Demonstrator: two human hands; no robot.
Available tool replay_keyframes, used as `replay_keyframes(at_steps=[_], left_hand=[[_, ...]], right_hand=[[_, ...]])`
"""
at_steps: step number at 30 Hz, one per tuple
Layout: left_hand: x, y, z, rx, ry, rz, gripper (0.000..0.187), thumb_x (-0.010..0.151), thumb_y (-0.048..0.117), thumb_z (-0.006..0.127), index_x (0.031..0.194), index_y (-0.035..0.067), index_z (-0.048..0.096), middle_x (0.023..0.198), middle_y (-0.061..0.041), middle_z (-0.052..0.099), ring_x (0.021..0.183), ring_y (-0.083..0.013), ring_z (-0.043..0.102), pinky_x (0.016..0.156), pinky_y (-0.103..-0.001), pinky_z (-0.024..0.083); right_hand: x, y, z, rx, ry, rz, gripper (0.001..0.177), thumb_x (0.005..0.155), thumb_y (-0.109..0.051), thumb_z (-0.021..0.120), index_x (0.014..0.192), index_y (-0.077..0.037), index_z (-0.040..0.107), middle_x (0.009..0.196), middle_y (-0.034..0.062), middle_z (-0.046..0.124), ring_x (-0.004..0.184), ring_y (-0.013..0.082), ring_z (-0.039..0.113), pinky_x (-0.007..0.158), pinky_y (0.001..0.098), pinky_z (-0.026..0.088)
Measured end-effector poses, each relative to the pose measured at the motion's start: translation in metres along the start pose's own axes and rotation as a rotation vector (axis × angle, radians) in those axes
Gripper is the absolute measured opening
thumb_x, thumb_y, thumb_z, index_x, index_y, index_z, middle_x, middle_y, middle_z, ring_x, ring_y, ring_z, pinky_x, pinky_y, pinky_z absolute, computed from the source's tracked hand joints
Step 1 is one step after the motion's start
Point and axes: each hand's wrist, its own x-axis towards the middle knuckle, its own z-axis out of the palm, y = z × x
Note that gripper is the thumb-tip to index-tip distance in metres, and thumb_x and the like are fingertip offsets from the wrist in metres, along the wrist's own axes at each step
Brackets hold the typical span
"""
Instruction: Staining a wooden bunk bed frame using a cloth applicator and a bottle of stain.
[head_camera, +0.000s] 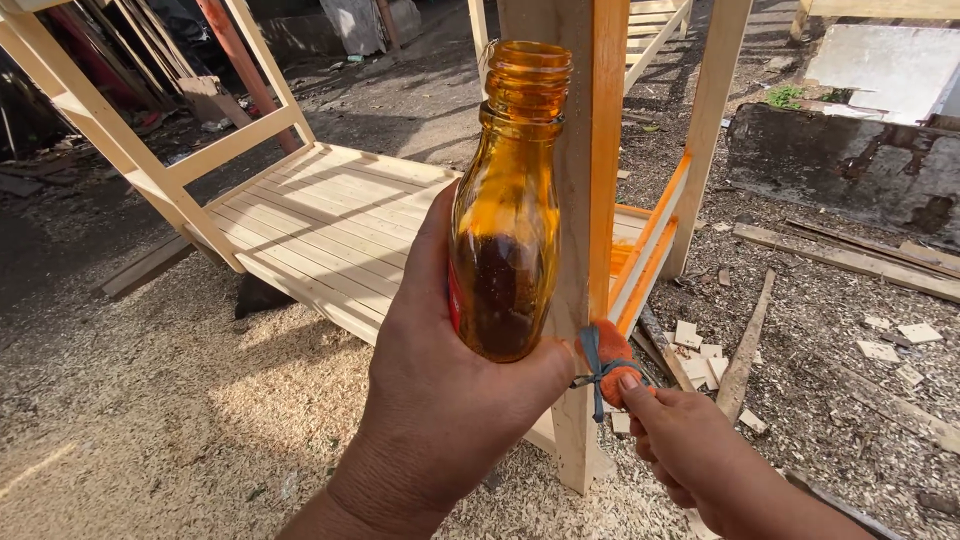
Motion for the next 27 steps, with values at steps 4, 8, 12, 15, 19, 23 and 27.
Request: replay_keyframes(at_steps=[4,8,12,15,19,23,27], left_hand=[[0.002,-0.001,0.004,0.008,0.016,0.035,0.097,0.076,0.009,0.073,0.157,0.002,0.020,0.124,-0.013,0.062,0.117,-0.0206,0.074,0.094,-0.035,0.059],[0.010,-0.003,0.011,0.053,0.020,0.039,0.102,0.075,0.008,0.073,0.159,0.004,0.016,0.127,-0.013,0.060,0.118,-0.0211,0.070,0.095,-0.035,0.057],[0.011,-0.002,0.010,0.024,0.035,-0.059,0.105,0.075,0.007,0.071,0.163,0.007,0.014,0.129,-0.015,0.056,0.117,-0.0218,0.071,0.097,-0.035,0.059],[0.009,0.001,0.007,0.089,0.051,0.002,0.107,0.073,0.009,0.073,0.159,0.004,0.009,0.128,-0.013,0.057,0.116,-0.0203,0.066,0.093,-0.034,0.058],[0.005,0.004,0.005,0.043,0.037,-0.005,0.102,0.075,0.009,0.072,0.161,0.003,0.016,0.126,-0.014,0.062,0.115,-0.0201,0.070,0.094,-0.033,0.060],[0.004,0.007,0.003,0.018,0.011,-0.063,0.097,0.076,0.008,0.071,0.160,0.004,0.023,0.121,-0.015,0.062,0.110,-0.0204,0.077,0.092,-0.032,0.064],[0.006,0.003,-0.001,0.091,0.002,-0.003,0.101,0.076,0.009,0.070,0.160,0.003,0.014,0.123,-0.010,0.061,0.114,-0.0157,0.075,0.091,-0.030,0.061]], right_hand=[[-0.045,-0.038,-0.011,0.020,0.004,-0.105,0.053,0.100,-0.057,0.056,0.091,-0.005,0.064,0.060,0.0012,0.039,0.042,0.0113,0.022,0.038,0.0310,0.018],[-0.081,-0.078,-0.038,0.055,0.042,-0.340,0.050,0.101,-0.057,0.056,0.101,-0.009,0.071,0.060,0.0004,0.041,0.044,0.0105,0.022,0.038,0.0292,0.018],[-0.078,-0.097,-0.078,0.271,-0.081,-0.745,0.044,0.104,-0.051,0.052,0.104,-0.008,0.063,0.064,-0.0046,0.036,0.046,0.0060,0.022,0.036,0.0256,0.019],[-0.028,-0.078,-0.090,0.462,-0.330,-0.763,0.050,0.108,-0.056,0.048,0.098,-0.007,0.055,0.065,-0.0014,0.038,0.046,0.0074,0.026,0.034,0.0257,0.022],[0.009,-0.031,-0.040,0.364,-0.204,-0.407,0.052,0.099,-0.059,0.050,0.086,-0.008,0.052,0.058,-0.0024,0.032,0.042,0.0090,0.020,0.036,0.0279,0.015],[0.096,0.044,-0.039,0.107,-0.039,-0.002,0.062,0.096,-0.068,0.051,0.090,-0.006,0.054,0.058,-0.0012,0.029,0.042,0.0111,0.016,0.041,0.0310,0.012],[0.188,0.101,-0.052,-0.233,-0.007,0.081,0.060,0.096,-0.061,0.059,0.088,-0.002,0.061,0.057,0.0039,0.043,0.042,0.0140,0.028,0.041,0.0338,0.020]])
